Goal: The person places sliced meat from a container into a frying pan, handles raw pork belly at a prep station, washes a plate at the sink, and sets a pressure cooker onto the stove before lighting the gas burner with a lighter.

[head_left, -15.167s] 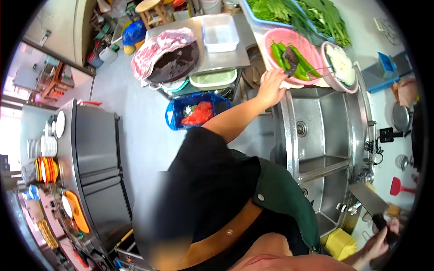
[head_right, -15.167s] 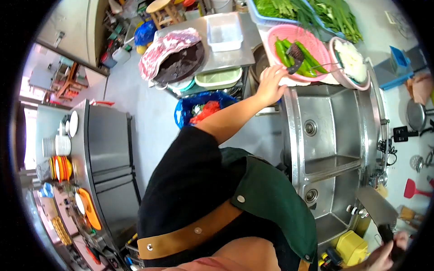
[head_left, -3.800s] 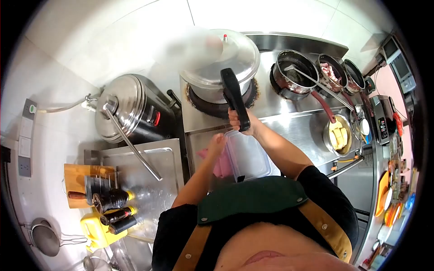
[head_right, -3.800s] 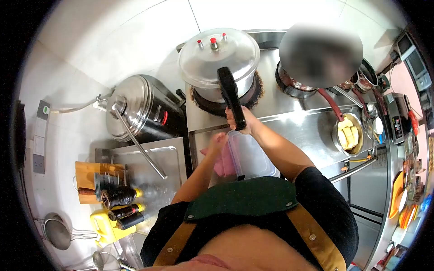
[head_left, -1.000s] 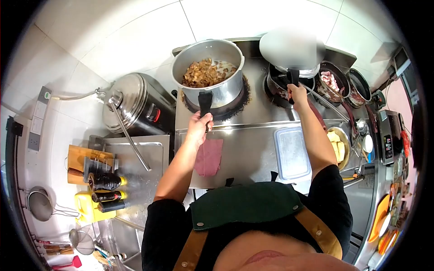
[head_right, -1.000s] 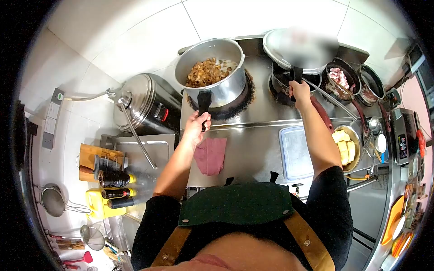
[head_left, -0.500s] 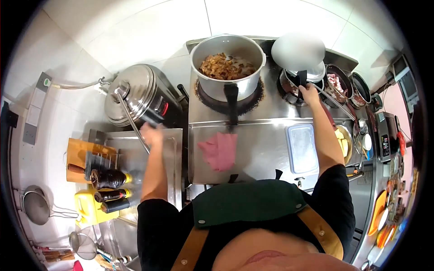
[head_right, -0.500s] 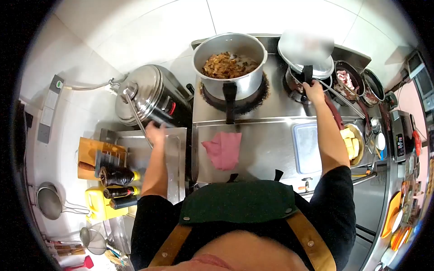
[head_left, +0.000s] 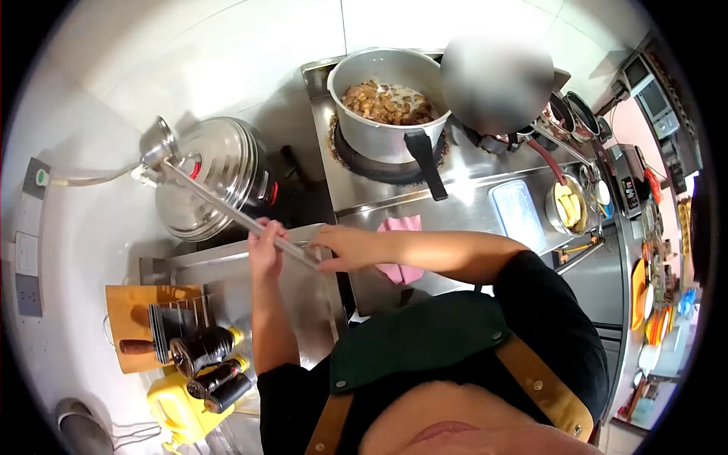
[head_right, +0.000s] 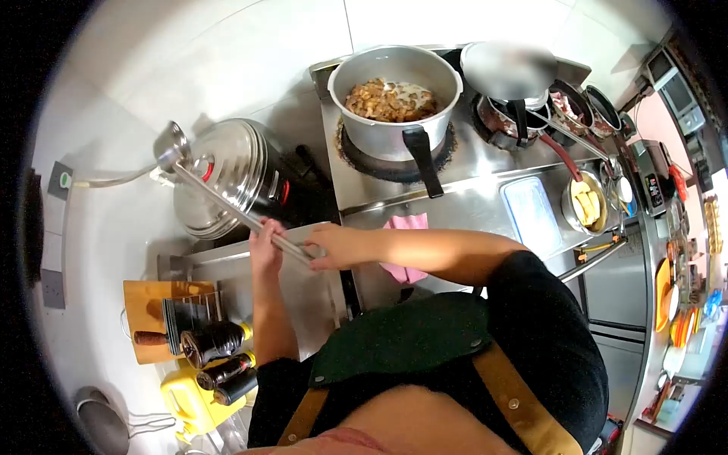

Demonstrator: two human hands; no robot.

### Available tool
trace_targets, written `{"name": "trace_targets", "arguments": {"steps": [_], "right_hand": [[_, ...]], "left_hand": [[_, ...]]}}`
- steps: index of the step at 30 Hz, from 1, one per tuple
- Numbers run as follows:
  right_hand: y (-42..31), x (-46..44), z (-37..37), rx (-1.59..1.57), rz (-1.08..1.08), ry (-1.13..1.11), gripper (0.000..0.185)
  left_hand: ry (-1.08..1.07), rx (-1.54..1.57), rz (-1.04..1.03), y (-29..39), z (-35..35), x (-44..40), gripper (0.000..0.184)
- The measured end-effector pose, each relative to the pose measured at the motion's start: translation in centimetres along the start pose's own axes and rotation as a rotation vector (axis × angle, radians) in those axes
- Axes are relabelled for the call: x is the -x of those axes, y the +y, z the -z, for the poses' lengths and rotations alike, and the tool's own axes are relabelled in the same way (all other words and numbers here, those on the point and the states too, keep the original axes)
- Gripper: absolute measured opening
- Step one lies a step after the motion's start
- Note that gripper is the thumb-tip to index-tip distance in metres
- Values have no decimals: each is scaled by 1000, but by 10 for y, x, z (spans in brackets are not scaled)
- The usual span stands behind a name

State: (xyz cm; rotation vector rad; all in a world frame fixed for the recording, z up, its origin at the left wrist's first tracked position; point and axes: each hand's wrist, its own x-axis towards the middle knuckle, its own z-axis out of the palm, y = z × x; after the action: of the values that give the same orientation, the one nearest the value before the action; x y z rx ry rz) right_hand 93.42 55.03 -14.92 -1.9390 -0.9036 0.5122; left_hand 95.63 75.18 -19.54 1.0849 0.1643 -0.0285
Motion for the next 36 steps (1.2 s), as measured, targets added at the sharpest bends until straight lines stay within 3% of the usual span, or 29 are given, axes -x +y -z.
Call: {"name": "trace_targets", "arguments": {"steps": [1,3,4,7,8,9,11,12,15,17,18,21,23,25,27,29,30,31,33,35,36], "right_hand": [[5,-14,-7,-92,-131,-91,22],[-11,-24,1,-695,-337,-173,22],[-15,-27,5,-998,-438,-210,22],[-3,-27,7,-895,-341,-14,20],[-1,-26,10,-782,-354,58,18],[-2,-22,18,-770,-368,95,16],[-10,-15,35,-597,-423,171,15],[20,-14,26,-484,-183,264,15],[20,-19,33,-799,-332,138,13],[4,-36,38,-760,-432,-82,11],[-2,-46,39,-746,-468,-206,13],[15,-47,21,-237,-217,-81,31],[6,-19,30,157,-34,21,35],[-25,20,63,390,181,162,32],[-33,69,105,548,218,562,26],[-28,113,155,788,67,885,22],[-16,133,174,583,-122,1062,22],[0,156,198,643,-270,1111,23],[47,205,232,1056,-435,1156,28],[99,248,252,1103,-641,1197,36],[117,260,260,980,-755,1182,39]], "left_hand": [[-127,-18,-9,16,-21,4,10],[-297,-47,-54,23,-23,-13,8],[-399,-138,-130,32,-23,-19,15],[-719,-470,-148,61,-4,-50,35],[-660,-453,-129,54,11,-69,39],[-589,-669,-17,58,34,-99,43],[-335,-1058,-95,77,55,-134,43],[-440,-781,-85,86,52,-135,44],[-585,67,-116,78,1,-107,45],[-397,271,-167,75,-33,-83,44],[-371,237,-328,71,-28,-88,41],[137,11,-376,62,-4,-89,38],[340,-284,-287,47,49,-99,36],[244,-370,-397,29,104,-102,32],[359,-561,-310,12,142,-104,24],[364,-769,-561,-19,192,-126,24],[386,-725,-383,-13,177,-114,27],[418,-690,-208,-1,162,-104,30],[405,-673,-314,-6,153,-98,36],[402,-657,-252,-15,164,-98,41],[415,-619,-234,-23,174,-100,41]]}}
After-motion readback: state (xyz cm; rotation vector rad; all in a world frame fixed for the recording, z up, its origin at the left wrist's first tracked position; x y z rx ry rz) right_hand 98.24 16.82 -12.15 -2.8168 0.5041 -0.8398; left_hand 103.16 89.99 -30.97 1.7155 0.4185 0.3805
